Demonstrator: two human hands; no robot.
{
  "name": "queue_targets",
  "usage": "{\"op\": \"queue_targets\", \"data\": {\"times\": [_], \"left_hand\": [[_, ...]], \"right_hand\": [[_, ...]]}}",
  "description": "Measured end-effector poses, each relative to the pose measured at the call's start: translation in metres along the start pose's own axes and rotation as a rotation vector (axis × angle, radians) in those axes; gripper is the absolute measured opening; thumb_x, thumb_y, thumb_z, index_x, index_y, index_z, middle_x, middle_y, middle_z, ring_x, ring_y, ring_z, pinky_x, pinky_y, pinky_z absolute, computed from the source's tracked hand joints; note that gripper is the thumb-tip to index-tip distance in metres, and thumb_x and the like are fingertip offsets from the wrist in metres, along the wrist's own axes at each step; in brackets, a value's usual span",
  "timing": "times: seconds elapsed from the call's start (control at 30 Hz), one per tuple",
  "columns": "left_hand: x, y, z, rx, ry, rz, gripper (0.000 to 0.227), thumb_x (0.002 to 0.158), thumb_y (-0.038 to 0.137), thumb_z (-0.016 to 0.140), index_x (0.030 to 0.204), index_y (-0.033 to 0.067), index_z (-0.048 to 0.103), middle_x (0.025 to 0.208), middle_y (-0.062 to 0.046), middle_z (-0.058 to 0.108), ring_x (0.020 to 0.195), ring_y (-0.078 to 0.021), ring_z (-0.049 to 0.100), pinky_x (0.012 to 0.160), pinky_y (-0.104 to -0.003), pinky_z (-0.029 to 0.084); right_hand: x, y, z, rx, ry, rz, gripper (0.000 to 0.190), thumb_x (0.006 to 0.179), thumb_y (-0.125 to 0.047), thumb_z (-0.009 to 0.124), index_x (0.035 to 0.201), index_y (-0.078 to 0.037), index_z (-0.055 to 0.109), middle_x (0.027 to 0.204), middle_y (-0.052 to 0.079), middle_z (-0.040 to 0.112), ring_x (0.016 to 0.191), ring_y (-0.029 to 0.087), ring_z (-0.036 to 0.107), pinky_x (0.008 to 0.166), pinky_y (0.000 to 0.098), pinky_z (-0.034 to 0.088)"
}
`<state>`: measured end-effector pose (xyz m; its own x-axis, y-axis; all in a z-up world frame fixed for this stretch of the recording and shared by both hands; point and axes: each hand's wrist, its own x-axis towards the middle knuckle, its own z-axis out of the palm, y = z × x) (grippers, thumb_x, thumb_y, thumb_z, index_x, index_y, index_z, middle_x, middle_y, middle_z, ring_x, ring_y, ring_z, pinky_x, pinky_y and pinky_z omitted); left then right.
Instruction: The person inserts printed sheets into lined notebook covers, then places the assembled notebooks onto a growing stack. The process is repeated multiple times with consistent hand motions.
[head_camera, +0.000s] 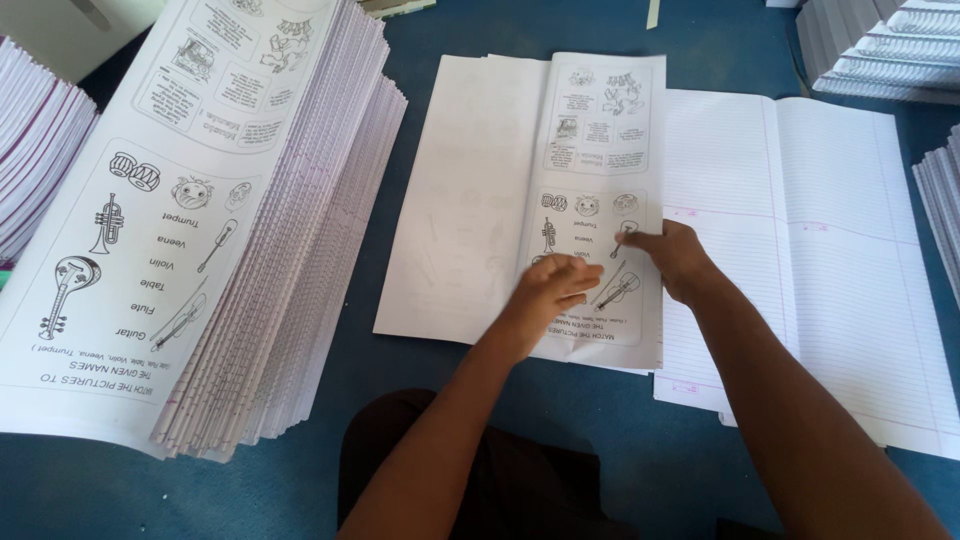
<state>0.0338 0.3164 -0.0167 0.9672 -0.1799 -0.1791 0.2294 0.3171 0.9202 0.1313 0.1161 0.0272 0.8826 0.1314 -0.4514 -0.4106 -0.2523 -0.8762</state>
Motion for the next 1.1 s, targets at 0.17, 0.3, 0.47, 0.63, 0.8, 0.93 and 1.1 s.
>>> {"op": "queue_targets", "data": {"times": [0.17, 0.3, 0.47, 0.63, 0.8, 0.93, 1.1], "left_hand": [[0.006, 0.002, -0.027, 0.265, 0.534, 0.042, 0.031, 0.090, 0.023, 0.065, 0.112, 0.0019, 0.069, 0.105, -0.014, 0.075, 0.094, -0.0231, 0.069, 0.083, -0.037, 0.053], [0.002, -0.004, -0.043, 0.399, 0.672, -0.082, 0.030, 0.091, 0.021, 0.063, 0.111, 0.0021, 0.075, 0.098, -0.007, 0.076, 0.087, -0.0129, 0.069, 0.078, -0.027, 0.053], [0.002, -0.007, -0.043, 0.133, 0.494, -0.238, 0.034, 0.091, 0.016, 0.062, 0.117, -0.0022, 0.073, 0.093, -0.014, 0.072, 0.078, -0.0218, 0.067, 0.069, -0.035, 0.056], [0.005, -0.010, -0.051, -0.076, 0.401, -0.265, 0.038, 0.091, 0.015, 0.065, 0.121, -0.0078, 0.067, 0.101, -0.016, 0.074, 0.085, -0.0229, 0.072, 0.071, -0.036, 0.059], [0.015, -0.021, -0.048, -0.198, 0.300, -0.303, 0.039, 0.090, 0.012, 0.069, 0.117, -0.0152, 0.062, 0.105, -0.024, 0.073, 0.092, -0.0312, 0.074, 0.080, -0.043, 0.062], [0.017, -0.020, -0.050, -0.309, 0.275, -0.354, 0.042, 0.091, 0.012, 0.070, 0.120, -0.0160, 0.058, 0.111, -0.027, 0.070, 0.099, -0.0335, 0.073, 0.088, -0.044, 0.063], [0.015, -0.011, -0.055, -0.492, 0.181, -0.357, 0.044, 0.094, 0.013, 0.065, 0.125, -0.0172, 0.054, 0.117, -0.029, 0.067, 0.105, -0.0342, 0.072, 0.088, -0.045, 0.063]], "right_hand": [[0.016, 0.012, -0.008, -0.023, 0.094, 0.043, 0.043, 0.094, -0.011, 0.063, 0.130, 0.010, 0.057, 0.117, 0.026, 0.069, 0.102, 0.035, 0.073, 0.090, 0.0416, 0.062], [0.013, 0.009, -0.010, 0.019, 0.095, 0.075, 0.043, 0.098, -0.012, 0.057, 0.135, 0.010, 0.052, 0.120, 0.027, 0.067, 0.104, 0.035, 0.071, 0.091, 0.0441, 0.061], [0.006, 0.002, -0.012, 0.146, 0.054, 0.109, 0.046, 0.101, -0.015, 0.052, 0.139, 0.010, 0.047, 0.126, 0.029, 0.064, 0.107, 0.036, 0.071, 0.091, 0.0447, 0.061], [0.003, 0.000, -0.013, 0.158, 0.097, 0.135, 0.047, 0.099, -0.014, 0.052, 0.139, 0.009, 0.046, 0.127, 0.030, 0.062, 0.108, 0.036, 0.069, 0.090, 0.0475, 0.061], [0.002, -0.003, -0.007, 0.154, 0.036, 0.095, 0.048, 0.099, -0.017, 0.053, 0.139, 0.008, 0.048, 0.124, 0.028, 0.065, 0.105, 0.034, 0.071, 0.090, 0.0450, 0.061], [-0.004, -0.012, -0.007, 0.020, 0.061, 0.096, 0.048, 0.097, -0.020, 0.054, 0.138, 0.006, 0.049, 0.121, 0.027, 0.066, 0.104, 0.035, 0.070, 0.091, 0.0472, 0.061], [-0.005, -0.017, -0.009, -0.157, 0.142, 0.082, 0.051, 0.098, -0.025, 0.061, 0.138, 0.006, 0.056, 0.122, 0.025, 0.068, 0.108, 0.032, 0.068, 0.102, 0.0426, 0.051]]}}
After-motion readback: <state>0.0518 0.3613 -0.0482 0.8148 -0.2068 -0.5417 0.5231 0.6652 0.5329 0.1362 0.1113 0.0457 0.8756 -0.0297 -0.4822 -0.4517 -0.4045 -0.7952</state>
